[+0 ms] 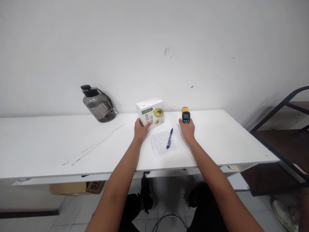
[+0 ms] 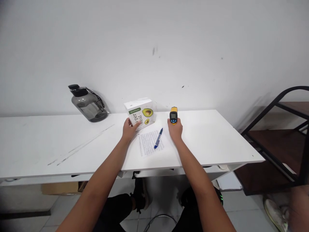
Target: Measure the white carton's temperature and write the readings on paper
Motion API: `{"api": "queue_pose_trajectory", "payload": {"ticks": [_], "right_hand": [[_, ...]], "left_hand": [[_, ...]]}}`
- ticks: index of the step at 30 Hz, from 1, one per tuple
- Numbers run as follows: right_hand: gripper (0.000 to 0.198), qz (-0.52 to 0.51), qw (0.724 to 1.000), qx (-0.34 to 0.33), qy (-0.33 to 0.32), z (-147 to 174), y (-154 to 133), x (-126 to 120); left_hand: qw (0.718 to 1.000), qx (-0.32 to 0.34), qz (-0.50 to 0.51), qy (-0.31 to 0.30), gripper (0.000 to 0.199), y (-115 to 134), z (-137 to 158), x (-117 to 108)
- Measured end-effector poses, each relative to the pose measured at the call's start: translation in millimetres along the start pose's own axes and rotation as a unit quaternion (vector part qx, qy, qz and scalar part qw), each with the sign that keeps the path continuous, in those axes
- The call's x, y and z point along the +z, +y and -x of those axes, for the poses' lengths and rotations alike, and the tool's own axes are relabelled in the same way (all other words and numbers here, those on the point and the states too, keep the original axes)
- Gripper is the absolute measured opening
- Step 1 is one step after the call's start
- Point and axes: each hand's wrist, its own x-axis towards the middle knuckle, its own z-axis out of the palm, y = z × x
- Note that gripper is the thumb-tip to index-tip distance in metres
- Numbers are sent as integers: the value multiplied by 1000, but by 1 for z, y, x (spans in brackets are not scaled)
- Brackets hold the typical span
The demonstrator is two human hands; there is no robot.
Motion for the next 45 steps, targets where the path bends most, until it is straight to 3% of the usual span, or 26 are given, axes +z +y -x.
{"api": "queue_pose_trajectory", "payload": {"ticks": [27, 32, 35, 38, 41, 45], "right_hand": [[35, -3, 1000, 1, -27, 0, 2, 3], [59, -4, 1000, 3, -27, -1, 0, 1], [68, 54, 998, 7, -43, -2, -1, -1], [61, 154, 985, -50, -58, -1, -2, -2], [53, 269, 953, -114, -84, 0, -2, -1], [52, 403, 898, -129, -119, -3, 3, 2]], "left_hand": [[1000, -18, 9, -1, 46, 2, 0, 1], [1000, -7, 6, -2, 47, -1, -1, 2], [1000, -5, 3, -3, 47, -2, -2, 2], [1000, 1, 7, -7, 47, -1, -1, 2], [1000, -6, 14, -9, 47, 1, 0, 2], [1000, -13, 23, -10, 49, 0, -1, 3]]}}
